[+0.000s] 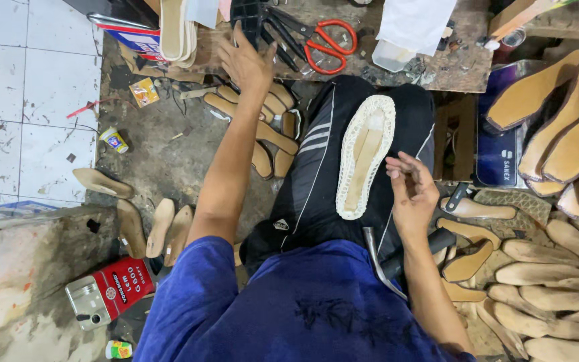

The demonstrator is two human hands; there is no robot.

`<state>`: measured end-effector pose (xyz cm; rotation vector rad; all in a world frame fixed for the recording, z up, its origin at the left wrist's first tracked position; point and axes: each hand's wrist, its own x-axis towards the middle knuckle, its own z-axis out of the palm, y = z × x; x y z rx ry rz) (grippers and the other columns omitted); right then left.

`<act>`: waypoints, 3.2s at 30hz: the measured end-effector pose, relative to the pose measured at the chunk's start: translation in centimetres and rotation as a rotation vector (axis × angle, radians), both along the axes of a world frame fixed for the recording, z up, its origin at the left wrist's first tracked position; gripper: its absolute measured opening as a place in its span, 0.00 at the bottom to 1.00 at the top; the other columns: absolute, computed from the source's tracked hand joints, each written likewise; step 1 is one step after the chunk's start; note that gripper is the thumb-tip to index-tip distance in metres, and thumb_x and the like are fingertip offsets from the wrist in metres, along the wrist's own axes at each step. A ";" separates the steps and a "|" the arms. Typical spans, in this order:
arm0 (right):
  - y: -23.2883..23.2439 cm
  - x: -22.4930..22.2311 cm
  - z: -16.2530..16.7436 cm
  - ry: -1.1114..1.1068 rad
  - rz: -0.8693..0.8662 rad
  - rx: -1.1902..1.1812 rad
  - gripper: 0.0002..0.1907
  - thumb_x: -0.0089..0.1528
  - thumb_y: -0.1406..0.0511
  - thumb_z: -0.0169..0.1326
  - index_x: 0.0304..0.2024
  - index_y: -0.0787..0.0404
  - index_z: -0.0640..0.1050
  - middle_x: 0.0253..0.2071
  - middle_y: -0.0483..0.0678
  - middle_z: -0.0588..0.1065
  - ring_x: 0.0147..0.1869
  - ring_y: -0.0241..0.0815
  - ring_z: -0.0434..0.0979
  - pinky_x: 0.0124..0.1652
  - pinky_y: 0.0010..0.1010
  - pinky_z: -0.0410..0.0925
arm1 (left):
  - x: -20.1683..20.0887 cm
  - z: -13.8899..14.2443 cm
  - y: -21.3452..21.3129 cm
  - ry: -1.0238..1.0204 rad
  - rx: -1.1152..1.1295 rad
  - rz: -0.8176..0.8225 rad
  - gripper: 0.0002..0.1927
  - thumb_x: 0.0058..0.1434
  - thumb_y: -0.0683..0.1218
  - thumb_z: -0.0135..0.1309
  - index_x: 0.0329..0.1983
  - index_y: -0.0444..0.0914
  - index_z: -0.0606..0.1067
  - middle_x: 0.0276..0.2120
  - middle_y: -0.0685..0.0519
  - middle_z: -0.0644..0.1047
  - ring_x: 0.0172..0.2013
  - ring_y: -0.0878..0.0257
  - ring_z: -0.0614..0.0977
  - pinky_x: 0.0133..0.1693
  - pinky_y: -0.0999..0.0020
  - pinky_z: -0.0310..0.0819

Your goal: The person sits in a shoe workshop holding a woven shoe upper over a last on their lap and repeatedly hammers the upper and its edge with a curved cobbler's hammer. They turn the shoe over, press and fit the insole and outsole against the upper, and continue hammering around the sole edge before setting the shoe down.

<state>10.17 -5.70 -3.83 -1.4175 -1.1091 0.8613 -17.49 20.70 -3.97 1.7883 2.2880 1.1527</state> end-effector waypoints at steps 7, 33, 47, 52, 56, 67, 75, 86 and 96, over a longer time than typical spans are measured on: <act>0.5 0.7 0.5 0.102 -0.004 -0.008 0.16 0.70 0.73 0.52 0.60 0.71 0.72 0.52 0.57 0.79 0.54 0.41 0.80 0.56 0.31 0.74 | -2.6 -1.9 -1.1 0.030 0.062 -0.067 0.29 0.60 0.42 0.63 0.62 0.30 0.66 0.52 0.32 0.72 0.52 0.35 0.72 0.54 0.47 0.67; -2.1 3.5 5.5 0.413 -0.239 0.291 0.11 0.75 0.71 0.55 0.58 0.72 0.74 0.48 0.51 0.78 0.43 0.37 0.77 0.40 0.26 0.69 | 11.2 2.5 -18.5 -0.991 -0.257 -1.015 0.29 0.64 0.44 0.63 0.66 0.34 0.67 0.53 0.49 0.77 0.55 0.64 0.78 0.59 0.68 0.72; 3.0 -4.3 7.8 0.623 0.231 0.183 0.12 0.69 0.67 0.57 0.52 0.66 0.74 0.47 0.51 0.79 0.46 0.41 0.81 0.49 0.36 0.76 | 3.7 12.1 -14.9 -1.029 0.056 -0.888 0.34 0.66 0.41 0.60 0.73 0.33 0.62 0.63 0.48 0.73 0.61 0.63 0.74 0.65 0.68 0.66; 4.5 -6.7 5.2 0.553 0.297 0.176 0.07 0.70 0.66 0.58 0.42 0.63 0.76 0.42 0.42 0.77 0.44 0.29 0.74 0.49 0.21 0.69 | 2.7 11.8 -15.5 -1.260 0.022 -1.035 0.22 0.78 0.47 0.46 0.71 0.34 0.67 0.61 0.48 0.79 0.61 0.67 0.78 0.67 0.73 0.68; 5.7 -7.5 4.0 0.407 0.297 0.127 0.08 0.71 0.66 0.59 0.40 0.63 0.74 0.35 0.36 0.71 0.37 0.24 0.64 0.40 0.18 0.61 | 3.2 12.0 -16.2 -1.186 0.000 -0.966 0.28 0.70 0.41 0.57 0.71 0.34 0.66 0.62 0.46 0.77 0.60 0.66 0.78 0.65 0.69 0.72; 6.3 -8.0 4.6 0.280 0.274 0.135 0.08 0.70 0.64 0.59 0.41 0.63 0.76 0.35 0.36 0.73 0.38 0.24 0.66 0.41 0.19 0.62 | 3.3 12.4 -16.6 -1.156 0.007 -0.821 0.24 0.70 0.41 0.59 0.68 0.33 0.70 0.58 0.45 0.80 0.56 0.66 0.81 0.61 0.69 0.77; 6.2 -7.7 4.9 0.280 0.280 0.129 0.10 0.70 0.62 0.60 0.40 0.62 0.75 0.33 0.34 0.69 0.37 0.24 0.62 0.38 0.19 0.58 | 3.5 12.7 -16.8 -1.122 0.007 -0.813 0.23 0.71 0.40 0.58 0.67 0.34 0.70 0.57 0.46 0.81 0.56 0.66 0.81 0.61 0.69 0.77; 5.8 -7.8 5.2 0.256 0.263 0.104 0.11 0.69 0.61 0.61 0.39 0.62 0.76 0.31 0.32 0.66 0.35 0.24 0.57 0.36 0.19 0.54 | 3.5 13.2 -17.1 -1.141 -0.007 -0.803 0.21 0.71 0.40 0.58 0.65 0.32 0.71 0.56 0.45 0.81 0.54 0.66 0.82 0.59 0.70 0.78; 5.2 -7.8 6.8 0.215 0.239 0.043 0.09 0.70 0.63 0.59 0.39 0.62 0.77 0.29 0.31 0.66 0.33 0.22 0.57 0.33 0.18 0.52 | 3.7 12.9 -17.2 -1.142 -0.019 -0.778 0.18 0.72 0.39 0.57 0.63 0.32 0.73 0.54 0.46 0.82 0.52 0.68 0.81 0.56 0.72 0.78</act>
